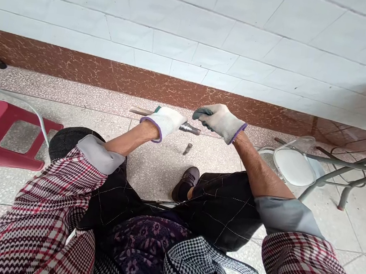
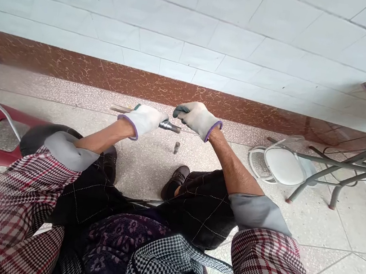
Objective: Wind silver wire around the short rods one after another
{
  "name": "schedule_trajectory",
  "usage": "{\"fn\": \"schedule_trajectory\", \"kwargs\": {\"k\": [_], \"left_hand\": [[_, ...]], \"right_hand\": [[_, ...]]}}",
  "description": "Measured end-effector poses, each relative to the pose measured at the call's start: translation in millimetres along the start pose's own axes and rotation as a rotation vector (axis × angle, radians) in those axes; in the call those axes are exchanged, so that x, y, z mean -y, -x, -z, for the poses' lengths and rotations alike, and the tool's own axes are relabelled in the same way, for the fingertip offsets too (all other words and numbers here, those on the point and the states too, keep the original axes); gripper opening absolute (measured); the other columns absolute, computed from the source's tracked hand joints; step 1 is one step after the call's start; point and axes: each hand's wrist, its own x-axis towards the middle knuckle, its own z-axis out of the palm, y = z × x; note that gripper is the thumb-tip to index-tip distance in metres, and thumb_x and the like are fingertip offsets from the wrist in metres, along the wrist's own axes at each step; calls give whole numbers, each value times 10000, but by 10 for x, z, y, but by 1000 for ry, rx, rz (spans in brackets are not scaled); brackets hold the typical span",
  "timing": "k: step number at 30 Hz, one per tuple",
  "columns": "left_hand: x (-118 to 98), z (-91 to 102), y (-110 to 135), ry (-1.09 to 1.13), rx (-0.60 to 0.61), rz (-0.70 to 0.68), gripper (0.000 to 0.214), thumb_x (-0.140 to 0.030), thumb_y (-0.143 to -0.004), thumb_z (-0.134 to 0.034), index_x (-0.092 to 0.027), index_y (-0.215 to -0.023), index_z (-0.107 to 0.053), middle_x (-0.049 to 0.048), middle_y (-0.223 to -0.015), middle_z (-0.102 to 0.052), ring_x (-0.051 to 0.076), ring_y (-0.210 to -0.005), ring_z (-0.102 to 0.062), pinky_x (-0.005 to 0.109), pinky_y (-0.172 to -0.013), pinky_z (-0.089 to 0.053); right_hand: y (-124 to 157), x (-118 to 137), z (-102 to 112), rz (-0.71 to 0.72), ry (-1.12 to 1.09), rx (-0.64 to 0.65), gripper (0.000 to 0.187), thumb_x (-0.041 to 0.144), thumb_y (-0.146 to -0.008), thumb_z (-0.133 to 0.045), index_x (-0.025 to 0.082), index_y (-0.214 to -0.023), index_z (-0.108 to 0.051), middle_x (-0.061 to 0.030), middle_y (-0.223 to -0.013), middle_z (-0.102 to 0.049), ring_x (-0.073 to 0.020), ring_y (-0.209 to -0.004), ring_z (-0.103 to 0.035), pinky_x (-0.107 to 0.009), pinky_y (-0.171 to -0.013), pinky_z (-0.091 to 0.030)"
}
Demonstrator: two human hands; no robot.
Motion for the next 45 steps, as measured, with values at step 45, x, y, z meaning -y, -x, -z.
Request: {"fn": "schedule_trajectory", "kwargs": {"k": [45], "left_hand": [[45, 6, -54, -6, -32, 39, 438, -209, -992, -571, -271, -1386, -754, 143, -1012, -792, 302, -975, -720, 415, -846, -496]], "right_hand": [[98, -59, -40, 117, 41, -90, 177, 145, -907, -638, 175, -929, -811, -51, -899, -773, -167, -772, -657, -301, -713, -509]]}}
